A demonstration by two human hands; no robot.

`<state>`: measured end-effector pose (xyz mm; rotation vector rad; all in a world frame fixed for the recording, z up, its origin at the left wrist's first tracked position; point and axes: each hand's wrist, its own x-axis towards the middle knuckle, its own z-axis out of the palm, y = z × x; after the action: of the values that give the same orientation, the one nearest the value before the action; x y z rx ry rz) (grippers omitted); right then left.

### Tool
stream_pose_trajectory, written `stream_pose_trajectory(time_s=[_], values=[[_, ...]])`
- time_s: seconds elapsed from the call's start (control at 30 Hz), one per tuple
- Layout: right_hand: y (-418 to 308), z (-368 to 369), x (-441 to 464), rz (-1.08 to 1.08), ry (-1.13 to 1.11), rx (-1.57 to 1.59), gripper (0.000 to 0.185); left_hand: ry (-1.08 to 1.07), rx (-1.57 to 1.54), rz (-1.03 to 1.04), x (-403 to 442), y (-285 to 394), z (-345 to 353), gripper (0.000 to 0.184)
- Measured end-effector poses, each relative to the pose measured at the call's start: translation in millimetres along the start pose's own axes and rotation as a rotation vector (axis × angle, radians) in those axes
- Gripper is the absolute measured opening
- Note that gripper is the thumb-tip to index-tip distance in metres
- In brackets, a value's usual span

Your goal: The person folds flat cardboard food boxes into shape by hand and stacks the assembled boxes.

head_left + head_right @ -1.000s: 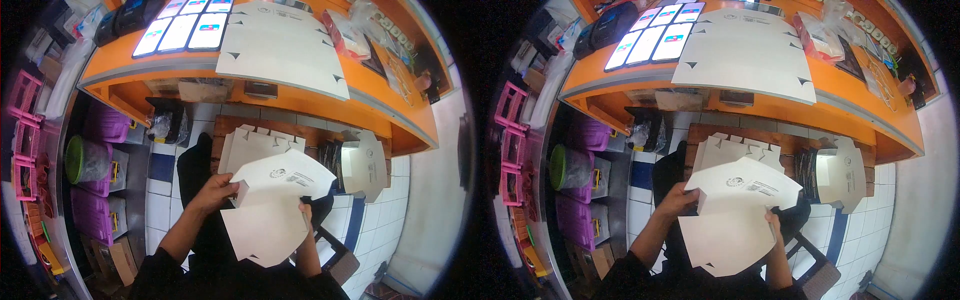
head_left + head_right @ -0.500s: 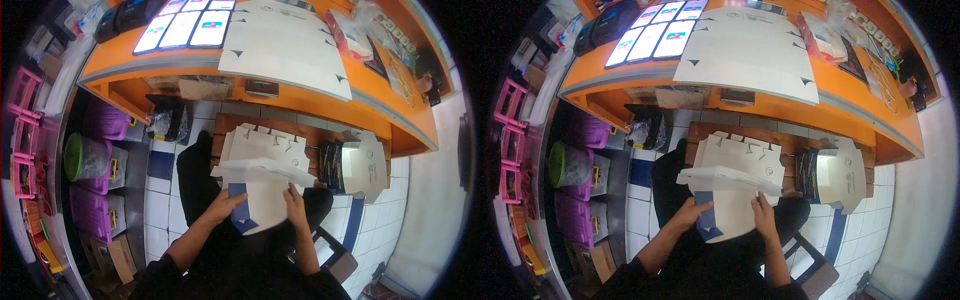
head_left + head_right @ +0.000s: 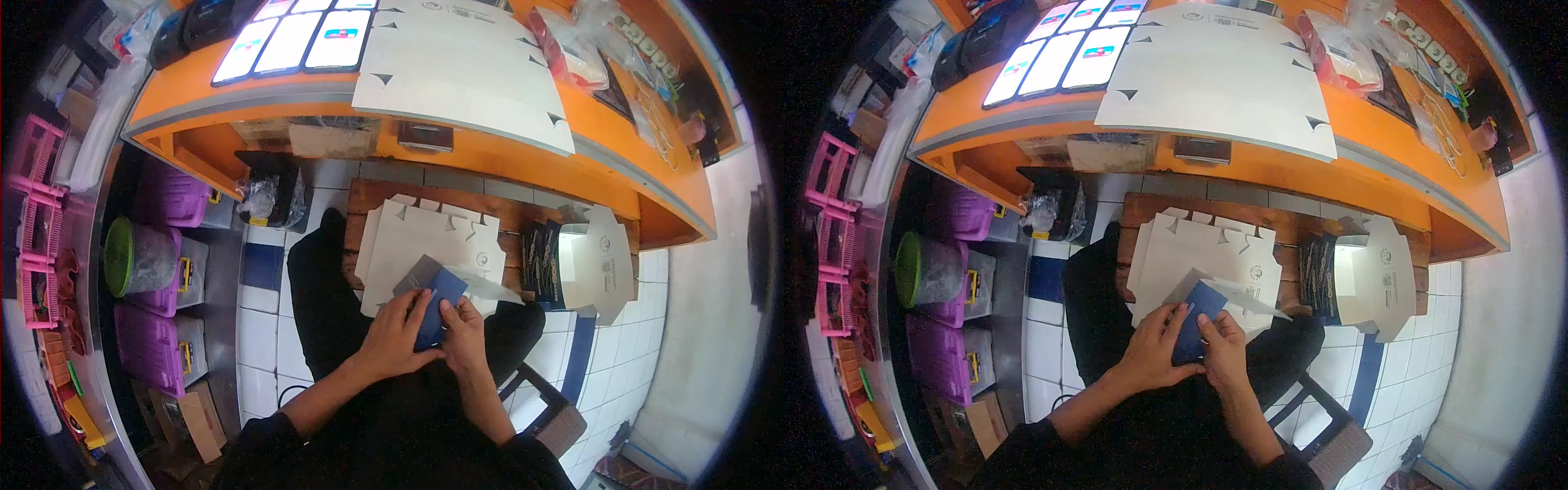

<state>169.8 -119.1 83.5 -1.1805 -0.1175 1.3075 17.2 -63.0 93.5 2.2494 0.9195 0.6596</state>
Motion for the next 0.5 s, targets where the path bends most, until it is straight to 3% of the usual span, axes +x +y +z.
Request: stream_pose_trajectory(time_s=[0.07,0.13,0.27,0.33,0.37,0.43,0.5], values=[[-4.2,3.3,1.0,0.009,-0.025,0.059,0.019,-0.041,0.076,0.042,-2.2,0.6,0.6,0.084],[-13.1,5.2,2.2,0.037,-0.02,0.118,0.02,-0.011,0.053,0.123,-2.2,-1.2,-5.0,0.067],[-19.0,11.0,7.4,0.035,-0.01,0.205,0.027,0.064,-0.155,0.257,-10.9,-22.5,3.7,0.056],[-15.1,9.1,5.7,0.059,0.014,0.236,0.03,0.22,-0.492,-0.07,-14.9,-19.6,4.9,0.045],[-15.1,10.2,3.1,0.09,-0.008,0.264,0.031,0.217,-0.493,-0.069,-13.4,-21.2,4.9,0.045],[-14.6,16.1,-1.9,0.123,-0.027,0.292,0.033,0.185,-0.221,0.188,-0.6,-18.2,-5.5,0.042],[-12.3,25.0,-4.9,0.073,-0.076,0.304,0.032,0.182,-0.098,0.174,10.3,-10.8,-9.1,0.041]])
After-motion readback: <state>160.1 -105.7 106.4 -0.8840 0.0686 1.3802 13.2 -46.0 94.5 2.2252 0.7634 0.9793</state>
